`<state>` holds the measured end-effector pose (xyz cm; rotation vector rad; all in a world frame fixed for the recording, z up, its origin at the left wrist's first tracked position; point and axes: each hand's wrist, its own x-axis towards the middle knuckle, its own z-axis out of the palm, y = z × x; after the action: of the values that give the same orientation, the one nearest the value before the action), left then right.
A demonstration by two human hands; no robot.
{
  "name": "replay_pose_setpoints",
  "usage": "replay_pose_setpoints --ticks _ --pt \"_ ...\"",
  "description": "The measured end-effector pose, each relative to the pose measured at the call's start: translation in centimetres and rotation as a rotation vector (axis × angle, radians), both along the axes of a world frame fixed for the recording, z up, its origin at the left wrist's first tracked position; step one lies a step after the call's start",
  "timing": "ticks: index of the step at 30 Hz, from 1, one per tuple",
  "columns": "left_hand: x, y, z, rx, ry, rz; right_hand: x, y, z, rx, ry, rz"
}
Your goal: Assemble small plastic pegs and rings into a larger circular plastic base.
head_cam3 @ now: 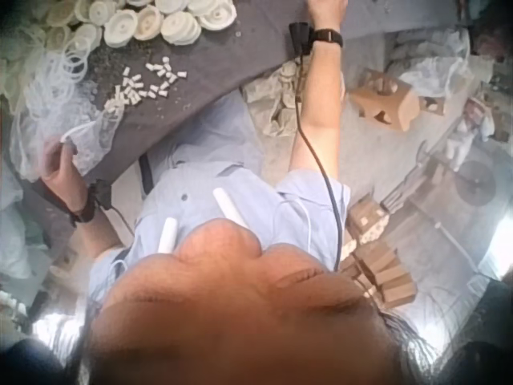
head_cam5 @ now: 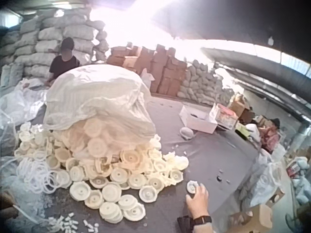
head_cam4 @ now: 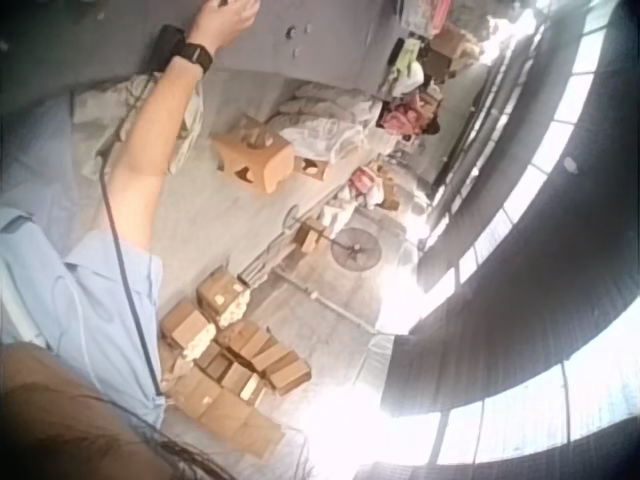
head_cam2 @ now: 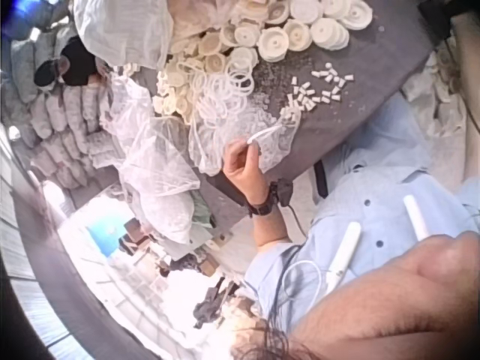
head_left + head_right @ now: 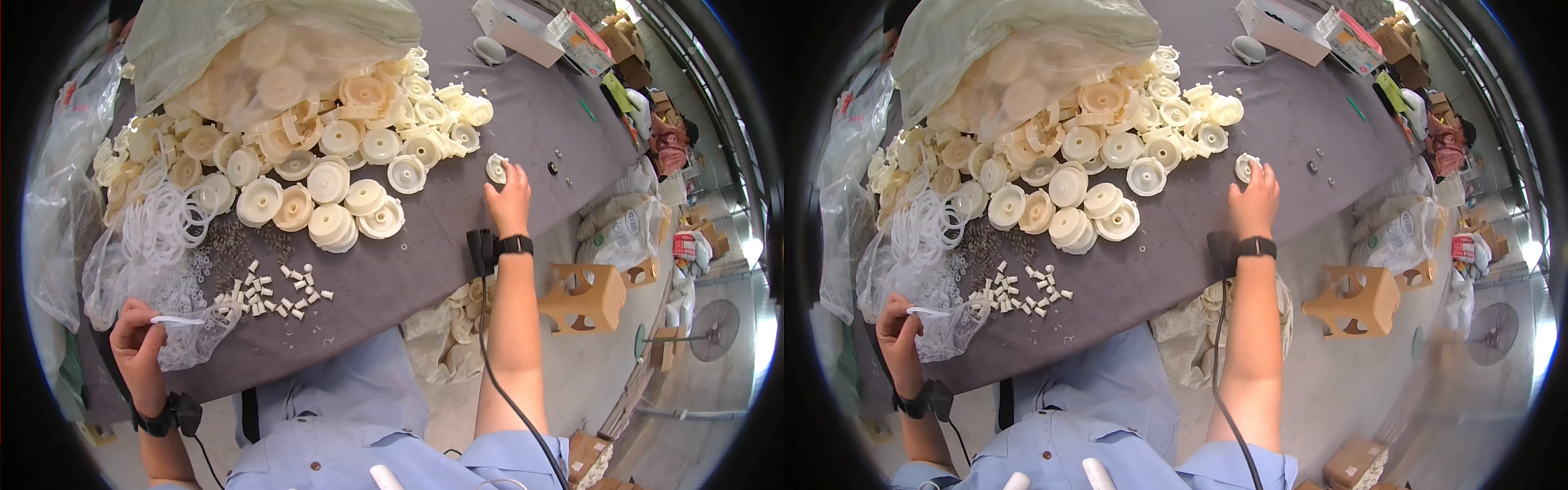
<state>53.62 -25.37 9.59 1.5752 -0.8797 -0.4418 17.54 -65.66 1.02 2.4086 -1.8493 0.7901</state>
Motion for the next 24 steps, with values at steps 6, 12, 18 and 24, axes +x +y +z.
replay_pose_setpoints --ticks 6,12,18,24 --pt "-0.6 0.6 -0.5 0.081 0.332 0.097 1.5 -2.9 0.2 0.275 -0.073 0.059" --pt "-1.6 0.3 -0.2 -0.079 0.557 0.107 5.5 1.7 2.0 -0.048 0.103 0.054" --pt "-2.8 0.4 -1.1 -0.025 0.463 0.063 12.4 7.8 6.3 0.269 -0.352 0.472" --pt "-5.0 1.2 -1.1 0.072 0.290 0.062 17.1 13.7 6.0 0.176 -0.217 0.792"
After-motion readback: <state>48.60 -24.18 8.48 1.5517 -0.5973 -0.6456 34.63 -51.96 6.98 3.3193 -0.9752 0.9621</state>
